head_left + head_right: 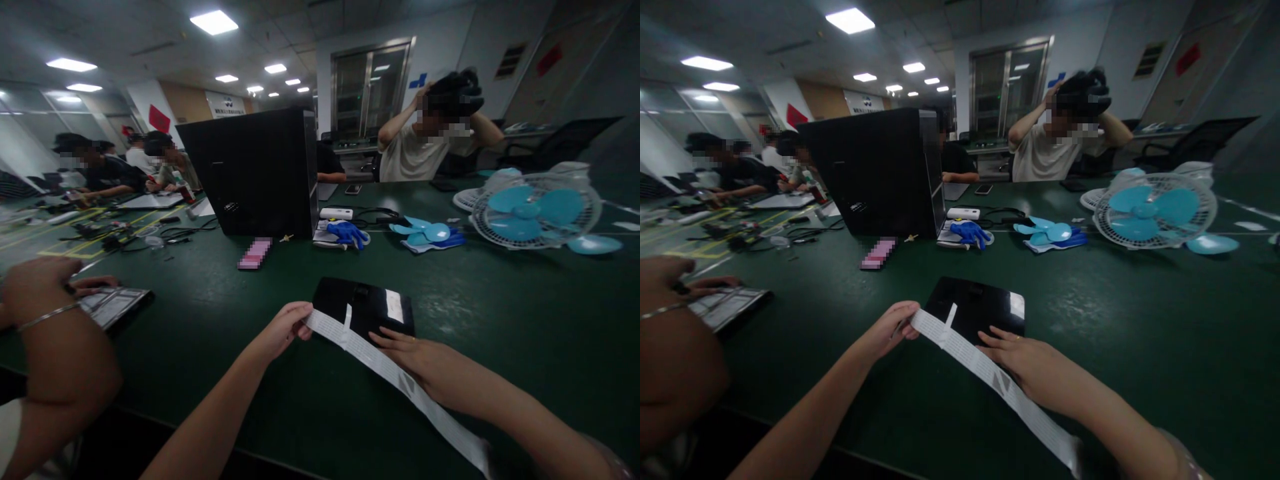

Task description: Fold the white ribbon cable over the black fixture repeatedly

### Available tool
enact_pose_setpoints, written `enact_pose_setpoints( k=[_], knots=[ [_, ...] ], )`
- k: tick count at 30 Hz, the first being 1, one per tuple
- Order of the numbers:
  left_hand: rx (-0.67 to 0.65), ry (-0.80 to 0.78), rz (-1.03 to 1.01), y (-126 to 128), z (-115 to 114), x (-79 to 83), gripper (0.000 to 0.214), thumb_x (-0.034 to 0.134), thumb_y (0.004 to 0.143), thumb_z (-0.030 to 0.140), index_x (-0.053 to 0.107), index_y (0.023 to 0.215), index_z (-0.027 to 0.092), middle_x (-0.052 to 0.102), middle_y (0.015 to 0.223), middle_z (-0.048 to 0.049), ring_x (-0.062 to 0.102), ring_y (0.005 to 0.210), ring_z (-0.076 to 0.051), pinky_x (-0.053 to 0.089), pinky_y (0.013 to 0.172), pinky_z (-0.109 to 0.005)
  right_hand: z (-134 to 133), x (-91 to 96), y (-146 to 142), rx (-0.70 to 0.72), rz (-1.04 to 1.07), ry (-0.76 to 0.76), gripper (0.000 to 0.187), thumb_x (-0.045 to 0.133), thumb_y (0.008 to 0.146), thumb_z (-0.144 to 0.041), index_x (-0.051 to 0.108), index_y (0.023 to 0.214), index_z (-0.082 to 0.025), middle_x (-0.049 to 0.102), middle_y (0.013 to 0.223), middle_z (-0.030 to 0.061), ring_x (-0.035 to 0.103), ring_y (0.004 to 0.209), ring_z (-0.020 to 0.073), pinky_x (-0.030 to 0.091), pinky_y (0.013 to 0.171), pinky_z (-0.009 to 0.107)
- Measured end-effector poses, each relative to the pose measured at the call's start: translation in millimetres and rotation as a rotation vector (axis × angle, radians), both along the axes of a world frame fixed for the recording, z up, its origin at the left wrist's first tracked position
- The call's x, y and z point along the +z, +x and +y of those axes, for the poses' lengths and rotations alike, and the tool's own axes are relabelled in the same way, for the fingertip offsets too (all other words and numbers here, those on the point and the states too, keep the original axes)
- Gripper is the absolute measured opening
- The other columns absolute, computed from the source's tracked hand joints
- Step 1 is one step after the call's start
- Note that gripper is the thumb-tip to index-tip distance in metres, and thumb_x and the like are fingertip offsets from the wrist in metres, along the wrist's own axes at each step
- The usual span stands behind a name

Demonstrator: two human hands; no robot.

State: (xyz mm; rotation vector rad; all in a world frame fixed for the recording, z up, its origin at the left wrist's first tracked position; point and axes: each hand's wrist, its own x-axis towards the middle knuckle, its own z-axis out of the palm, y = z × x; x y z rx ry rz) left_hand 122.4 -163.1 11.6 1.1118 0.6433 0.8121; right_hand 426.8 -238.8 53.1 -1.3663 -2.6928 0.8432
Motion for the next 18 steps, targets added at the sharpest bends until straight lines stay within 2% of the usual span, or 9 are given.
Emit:
enact_pose_setpoints(
  k=[3, 7, 10, 12, 15, 18],
  knots=[
    [0.028, 0.011, 0.033, 0, 0, 1.8, 0.031, 0.062, 0.086, 0.041, 0.057, 0.069, 0.016, 0.043, 0.050, 0.0065, 0.042, 0.048, -0.008, 0.032, 0.052, -0.022, 1, -1.3, -1, -0.001, 0.024, 0.003, 0.052, 0.044, 0.095, -0.033, 0.040, 0.146, -0.038, 0.038, 0.153, -0.0057, 0.031, 0.142, 0.0269, 0.025, 0.115, 0.056],
    [0.074, 0.045, 0.141, 0, 0, 4.8, 0.033, 0.061, 0.086, 0.044, 0.057, 0.069, 0.016, 0.044, 0.050, 0.0063, 0.042, 0.048, -0.008, 0.031, 0.051, -0.021, 6, -5.0, 0, -0.052, 0.077, 0.002, 0.049, 0.046, 0.095, -0.034, 0.046, 0.143, -0.037, 0.040, 0.152, -0.0051, 0.030, 0.142, 0.0277, 0.021, 0.116, 0.057],
    [0.120, 0.054, 0.206, 2, 0, 5.5, 0.036, 0.061, 0.085, 0.048, 0.056, 0.068, 0.016, 0.043, 0.048, 0.0064, 0.041, 0.047, -0.008, 0.031, 0.051, -0.021, 7, -3.1, 2, -0.152, 0.208, -0.071, 0.047, 0.037, 0.099, -0.041, 0.047, 0.144, -0.033, 0.041, 0.152, 0.0001, 0.036, 0.139, 0.0281, 0.026, 0.115, 0.053],
    [0.150, 0.064, 0.227, 4, 0, 5.8, 0.036, 0.060, 0.084, 0.050, 0.056, 0.070, 0.016, 0.043, 0.047, 0.0068, 0.040, 0.046, -0.008, 0.031, 0.050, -0.020, 6, 0.2, 3, -0.198, 0.317, -0.126, 0.053, 0.037, 0.099, -0.048, 0.041, 0.148, -0.030, 0.043, 0.151, 0.0049, 0.042, 0.134, 0.0289, 0.033, 0.111, 0.052],
    [0.132, 0.093, 0.281, 5, 0, 7.1, 0.035, 0.055, 0.086, 0.051, 0.060, 0.087, 0.016, 0.046, 0.050, 0.0067, 0.041, 0.046, -0.008, 0.029, 0.048, -0.020, 5, 3.9, 5, -0.186, 0.375, -0.126, 0.064, 0.047, 0.095, -0.052, 0.029, 0.153, -0.031, 0.051, 0.142, 0.0085, 0.053, 0.120, 0.0272, 0.045, 0.100, 0.048],
    [0.056, 0.169, 0.410, 2, 0, 9.9, 0.040, 0.054, 0.087, 0.051, 0.056, 0.110, 0.019, 0.057, 0.064, 0.0043, 0.043, 0.047, -0.008, 0.028, 0.046, -0.019, 8, 2.7, 12, -0.142, 0.308, 0.013, 0.051, 0.042, 0.098, -0.042, 0.038, 0.149, -0.034, 0.050, 0.142, 0.0068, 0.053, 0.120, 0.0247, 0.044, 0.102, 0.045]
  ],
)
